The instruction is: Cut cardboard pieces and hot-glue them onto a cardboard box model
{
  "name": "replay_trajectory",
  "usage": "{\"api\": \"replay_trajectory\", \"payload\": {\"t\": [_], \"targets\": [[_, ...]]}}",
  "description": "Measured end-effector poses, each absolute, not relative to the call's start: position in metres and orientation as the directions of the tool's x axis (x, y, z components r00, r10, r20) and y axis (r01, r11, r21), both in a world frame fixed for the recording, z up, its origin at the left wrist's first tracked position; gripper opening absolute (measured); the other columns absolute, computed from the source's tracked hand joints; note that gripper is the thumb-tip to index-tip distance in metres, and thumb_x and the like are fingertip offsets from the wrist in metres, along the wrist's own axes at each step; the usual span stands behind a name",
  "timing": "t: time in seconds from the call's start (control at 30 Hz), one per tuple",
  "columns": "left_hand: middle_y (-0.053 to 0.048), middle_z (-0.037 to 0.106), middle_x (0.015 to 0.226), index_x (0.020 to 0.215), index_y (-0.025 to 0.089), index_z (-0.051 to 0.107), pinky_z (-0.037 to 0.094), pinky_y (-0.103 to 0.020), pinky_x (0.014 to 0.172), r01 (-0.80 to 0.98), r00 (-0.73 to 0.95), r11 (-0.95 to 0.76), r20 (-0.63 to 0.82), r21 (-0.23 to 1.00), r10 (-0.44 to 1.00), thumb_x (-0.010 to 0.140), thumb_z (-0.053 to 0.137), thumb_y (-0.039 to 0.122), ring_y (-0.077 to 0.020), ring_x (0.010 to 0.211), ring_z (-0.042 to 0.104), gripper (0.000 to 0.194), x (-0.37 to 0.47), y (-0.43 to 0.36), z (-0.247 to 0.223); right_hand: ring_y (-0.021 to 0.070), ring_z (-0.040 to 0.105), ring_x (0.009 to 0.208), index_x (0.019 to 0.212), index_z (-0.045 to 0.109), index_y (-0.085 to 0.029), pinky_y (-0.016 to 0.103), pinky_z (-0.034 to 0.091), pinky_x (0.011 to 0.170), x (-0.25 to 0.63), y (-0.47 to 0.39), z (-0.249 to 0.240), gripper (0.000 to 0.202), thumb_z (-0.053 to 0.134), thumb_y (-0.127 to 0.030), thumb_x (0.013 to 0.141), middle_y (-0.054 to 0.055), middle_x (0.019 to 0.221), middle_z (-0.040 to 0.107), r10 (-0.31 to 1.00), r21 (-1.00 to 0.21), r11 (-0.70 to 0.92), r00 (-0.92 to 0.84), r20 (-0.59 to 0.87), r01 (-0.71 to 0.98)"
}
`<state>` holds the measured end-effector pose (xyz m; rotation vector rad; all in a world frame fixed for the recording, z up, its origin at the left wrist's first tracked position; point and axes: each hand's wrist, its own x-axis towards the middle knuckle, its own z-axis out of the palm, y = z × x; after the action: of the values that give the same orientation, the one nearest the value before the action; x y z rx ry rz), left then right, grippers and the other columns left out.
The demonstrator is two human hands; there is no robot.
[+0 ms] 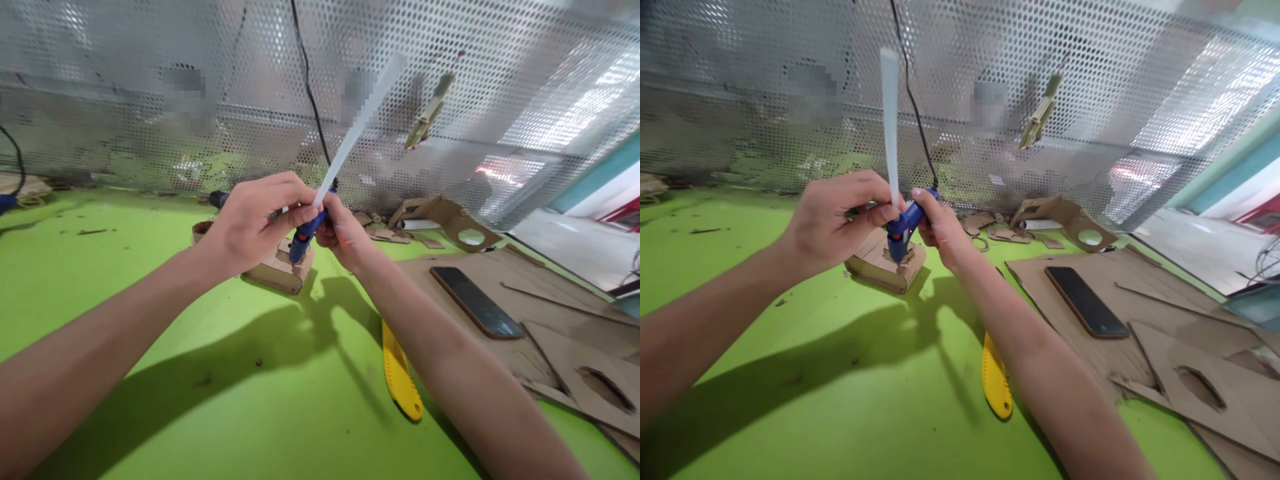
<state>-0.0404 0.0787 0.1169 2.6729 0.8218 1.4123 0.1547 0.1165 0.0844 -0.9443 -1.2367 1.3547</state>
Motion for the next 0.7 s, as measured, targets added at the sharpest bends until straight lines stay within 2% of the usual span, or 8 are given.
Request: {"api": "replay_trajectory", "payload": {"t": [0.1, 0.23, 0.37, 0.47, 0.6, 0.7], "targets": [[-0.006, 0.08, 0.103, 0.103, 0.03, 0.08, 0.058, -0.042, 0.081, 0.43, 0.449, -0.868, 0.775, 0.249, 0.445, 0.114, 0.054, 0.053, -0.0252, 0.089, 0.073, 0.036, -0.04, 0.079, 0.116, 0.0074, 0.016, 0.044, 0.062, 0.035, -0.026, 0.028, 0.011, 0.044, 0.154, 0.117, 0.083, 0.067, 0.081, -0.065, 0.091, -0.01, 0.048, 0.027, 0.985, -0.982, 0.085, -0.133, 0.108, -0.171], [-0.006, 0.079, 0.101, 0.101, 0.031, 0.079, 0.057, -0.043, 0.079, 0.431, 0.447, -0.86, 0.763, 0.273, 0.466, 0.114, 0.053, 0.055, -0.0249, 0.087, 0.071, 0.037, -0.039, 0.079, 0.115, 0.0079, 0.016, 0.044, 0.064, 0.038, -0.026, 0.029, 0.011, 0.045, 0.154, 0.119, 0.08, 0.064, 0.084, -0.063, 0.088, -0.009, 0.049, 0.029, 0.978, -0.968, 0.148, -0.119, 0.174, -0.2], [-0.007, 0.077, 0.099, 0.102, 0.03, 0.078, 0.057, -0.042, 0.079, 0.433, 0.449, -0.855, 0.754, 0.285, 0.479, 0.113, 0.051, 0.061, -0.0253, 0.088, 0.07, 0.043, -0.038, 0.081, 0.113, 0.0085, 0.016, 0.045, 0.065, 0.037, -0.027, 0.03, 0.01, 0.047, 0.155, 0.122, 0.077, 0.063, 0.082, -0.064, 0.088, -0.009, 0.049, 0.029, 0.979, -0.971, 0.166, -0.089, 0.183, -0.171], [-0.008, 0.078, 0.105, 0.111, 0.03, 0.078, 0.059, -0.045, 0.086, 0.417, 0.455, -0.859, 0.751, 0.295, 0.479, 0.114, 0.047, 0.065, -0.0276, 0.096, 0.071, 0.047, -0.039, 0.081, 0.109, 0.0092, 0.016, 0.047, 0.066, 0.035, -0.027, 0.03, 0.011, 0.048, 0.155, 0.123, 0.076, 0.065, 0.08, -0.068, 0.087, -0.009, 0.05, 0.028, 0.982, -0.975, 0.167, -0.066, 0.179, -0.148], [-0.009, 0.077, 0.12, 0.129, 0.032, 0.073, 0.059, -0.046, 0.095, 0.406, 0.405, -0.845, 0.761, 0.348, 0.507, 0.116, 0.042, 0.06, -0.0287, 0.108, 0.072, 0.043, -0.043, 0.087, 0.1, 0.0093, 0.016, 0.048, 0.066, 0.032, -0.027, 0.03, 0.011, 0.049, 0.157, 0.124, 0.076, 0.069, 0.081, -0.071, 0.087, -0.008, 0.052, 0.028, 0.983, -0.975, 0.162, -0.063, 0.173, -0.151], [-0.009, 0.077, 0.121, 0.128, 0.029, 0.073, 0.059, -0.045, 0.096, 0.464, 0.363, -0.796, 0.737, 0.388, 0.57, 0.116, 0.043, 0.054, -0.0283, 0.108, 0.073, 0.041, -0.05, 0.102, 0.088, 0.0091, 0.015, 0.048, 0.064, 0.031, -0.027, 0.03, 0.011, 0.048, 0.158, 0.125, 0.076, 0.071, 0.081, -0.072, 0.086, -0.008, 0.053, 0.027, 0.984, -0.975, 0.15, -0.068, 0.163, -0.161]]}}
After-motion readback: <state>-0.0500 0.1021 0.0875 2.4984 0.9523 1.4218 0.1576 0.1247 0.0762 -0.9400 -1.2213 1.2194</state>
